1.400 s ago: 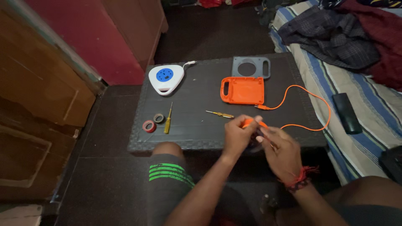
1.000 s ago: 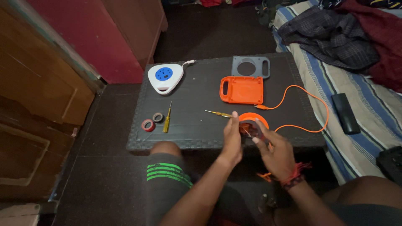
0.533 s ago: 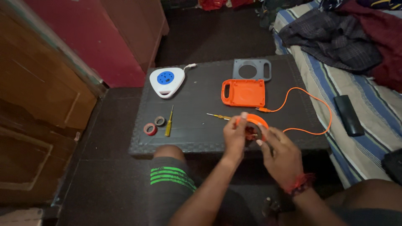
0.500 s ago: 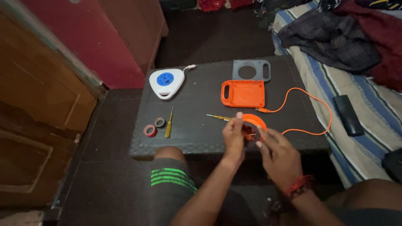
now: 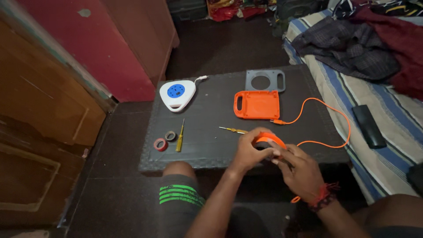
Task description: The person winds an orange power cord onto a reel, places the reel into an orange plastic housing, and secures the housing with a screwdriver. The person then closes the housing and tightens screws to complete the assembly.
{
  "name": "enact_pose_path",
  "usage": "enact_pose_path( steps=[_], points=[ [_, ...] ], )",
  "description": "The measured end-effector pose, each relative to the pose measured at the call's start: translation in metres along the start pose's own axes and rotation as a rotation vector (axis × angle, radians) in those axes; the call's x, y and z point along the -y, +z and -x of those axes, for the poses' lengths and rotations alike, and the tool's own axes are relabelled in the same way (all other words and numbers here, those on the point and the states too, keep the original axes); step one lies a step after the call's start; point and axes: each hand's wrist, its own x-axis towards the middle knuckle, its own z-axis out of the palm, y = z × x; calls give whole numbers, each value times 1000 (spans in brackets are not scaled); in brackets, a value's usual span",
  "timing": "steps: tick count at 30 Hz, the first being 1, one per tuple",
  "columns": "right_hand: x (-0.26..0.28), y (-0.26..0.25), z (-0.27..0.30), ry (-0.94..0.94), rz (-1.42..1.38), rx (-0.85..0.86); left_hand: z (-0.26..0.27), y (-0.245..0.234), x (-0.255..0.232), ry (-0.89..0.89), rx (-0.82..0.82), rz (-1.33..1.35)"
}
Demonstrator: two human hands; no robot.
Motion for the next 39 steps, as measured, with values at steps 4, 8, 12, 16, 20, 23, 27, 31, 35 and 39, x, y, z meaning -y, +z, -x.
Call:
enact_pose_path(
  steps=[4,8,12,16,20,23,27,31,35,39],
  points=[
    [-23,-2,1,486,-8,239,-1,0,5,-112,-184,171],
    [-77,-14,0,284,243,313,-11,-19,10,-188,-499,461],
    [-136,-34,14,325,338,340,-14,-55,10,-213,-712,478],
    [-190,-78,24,372,957,61,-15,-89,8,-324,-993,579],
    [-221,-108,29,1026,496,187,-9,-116,2,-294,-1070,728],
    [-218,-119,27,1249,-281,2,-2,-128,2,-313,-1111,663],
    [-179,-121,5,1033,-1086,-441,13,-127,7,-210,-1044,579],
    [-126,-111,-16,965,-528,-109,27,-108,5,-271,-878,432],
    [-86,-65,-5,811,416,271,44,-82,4,-285,-628,240],
    [-37,-21,-2,349,302,149,57,-66,-9,-27,-381,-42]
  ],
)
